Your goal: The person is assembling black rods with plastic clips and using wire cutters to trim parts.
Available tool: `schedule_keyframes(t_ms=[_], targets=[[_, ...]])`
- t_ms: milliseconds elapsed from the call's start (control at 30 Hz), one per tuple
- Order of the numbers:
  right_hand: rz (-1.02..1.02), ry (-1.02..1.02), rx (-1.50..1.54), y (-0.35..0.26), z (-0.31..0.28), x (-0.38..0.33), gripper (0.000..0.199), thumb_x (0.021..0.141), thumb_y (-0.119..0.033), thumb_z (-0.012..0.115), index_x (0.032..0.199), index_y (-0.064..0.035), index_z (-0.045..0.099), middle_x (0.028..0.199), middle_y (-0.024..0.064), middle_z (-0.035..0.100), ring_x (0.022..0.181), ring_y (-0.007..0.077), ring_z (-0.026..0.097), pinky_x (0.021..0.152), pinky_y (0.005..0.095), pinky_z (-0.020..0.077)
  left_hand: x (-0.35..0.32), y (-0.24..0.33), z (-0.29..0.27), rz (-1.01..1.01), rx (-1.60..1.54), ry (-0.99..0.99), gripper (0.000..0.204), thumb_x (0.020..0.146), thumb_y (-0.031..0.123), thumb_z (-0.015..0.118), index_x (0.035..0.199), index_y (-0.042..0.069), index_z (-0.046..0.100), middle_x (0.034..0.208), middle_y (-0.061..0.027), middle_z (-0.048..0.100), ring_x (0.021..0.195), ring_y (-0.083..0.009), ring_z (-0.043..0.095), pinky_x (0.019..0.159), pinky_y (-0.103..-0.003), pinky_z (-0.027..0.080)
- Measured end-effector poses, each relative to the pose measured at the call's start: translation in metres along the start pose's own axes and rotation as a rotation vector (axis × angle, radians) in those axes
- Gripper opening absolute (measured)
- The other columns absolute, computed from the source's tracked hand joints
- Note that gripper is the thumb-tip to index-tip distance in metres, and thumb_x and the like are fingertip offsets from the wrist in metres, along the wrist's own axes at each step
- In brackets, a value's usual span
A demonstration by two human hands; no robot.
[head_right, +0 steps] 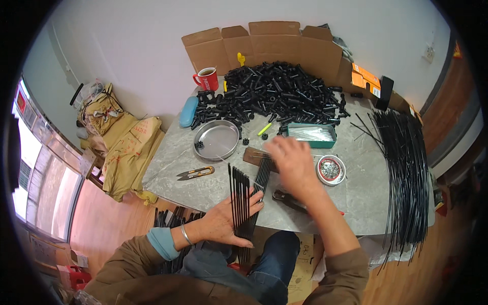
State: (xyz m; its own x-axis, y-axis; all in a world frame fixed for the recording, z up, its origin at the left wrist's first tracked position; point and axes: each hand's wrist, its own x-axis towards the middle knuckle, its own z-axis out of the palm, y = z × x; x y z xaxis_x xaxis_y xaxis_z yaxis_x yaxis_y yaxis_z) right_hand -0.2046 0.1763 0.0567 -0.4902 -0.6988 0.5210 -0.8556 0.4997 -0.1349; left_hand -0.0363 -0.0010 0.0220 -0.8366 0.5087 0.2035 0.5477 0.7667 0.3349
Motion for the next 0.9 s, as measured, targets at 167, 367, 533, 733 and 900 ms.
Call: schedule_keyframes(t_ms=[167,367,533,733,900], targets=[[-0.275,-0.322,-0.214,-0.038,0.011,-0.029,0.044,0.077,-0.015,0.059,0.121,-0.014,0.057,0.135,0.0079,0.048,0.129,0.0339,0.038,0.104,0.0553,0.0296,-0.004,-0.003,0.003,0.066,-0.004,0.014,0.087,0.075,0.059,0.063,0.138,0.004,0.039,0.146,-0.019,0.031,0.135,-0.0371,0.027,0.113,-0.047,0.02],[-0.287,-0.27,-0.08,-0.031,0.007,-0.002,0.038,0.084,-0.022,0.056,0.12,-0.0105,0.052,0.131,0.0076,0.049,0.13,0.0295,0.037,0.103,0.0588,0.0268,-0.009,0.008,-0.061,0.096,-0.579,0.207,0.044,0.079,0.01,0.071,0.122,0.008,0.061,0.135,-0.0102,0.052,0.14,-0.0237,0.023,0.112,-0.041,0.023],[0.113,-0.768,1.307,-0.155,-0.067,-0.008,0.024,0.095,-0.019,0.049,0.112,-0.0012,0.052,0.099,0.0104,0.063,0.099,0.017,0.058,0.091,0.0283,0.0432,-0.013,0.031,-0.209,0.165,-0.374,0.925,0.021,0.088,0.015,0.06,0.101,-0.001,0.065,0.117,-0.0146,0.062,0.129,-0.0256,0.043,0.104,-0.037,0.033],[0.305,-1.128,1.545,-0.139,-0.027,-0.044,0.019,0.095,-0.011,0.051,0.11,-0.0001,0.052,0.088,0.0075,0.064,0.083,0.0151,0.061,0.081,0.0297,0.0484,-0.074,-0.006,-0.154,-0.629,-0.255,0.156,0.034,0.088,0.033,0.06,0.09,-0.001,0.066,0.085,-0.0053,0.069,0.071,-0.0148,0.064,0.064,-0.027,0.047],[0.388,-1.473,1.453,-0.13,0.009,-0.087,0.018,0.094,-0.012,0.052,0.107,-0.0002,0.055,0.086,0.0065,0.065,0.078,0.013,0.062,0.077,0.028,0.0491,-0.119,0.064,-0.071,-0.008,0.264,0.306,0.048,0.075,0.044,0.069,0.102,0.005,0.063,0.081,-0.0063,0.066,0.07,-0.025,0.063,0.067,-0.034,0.048]])
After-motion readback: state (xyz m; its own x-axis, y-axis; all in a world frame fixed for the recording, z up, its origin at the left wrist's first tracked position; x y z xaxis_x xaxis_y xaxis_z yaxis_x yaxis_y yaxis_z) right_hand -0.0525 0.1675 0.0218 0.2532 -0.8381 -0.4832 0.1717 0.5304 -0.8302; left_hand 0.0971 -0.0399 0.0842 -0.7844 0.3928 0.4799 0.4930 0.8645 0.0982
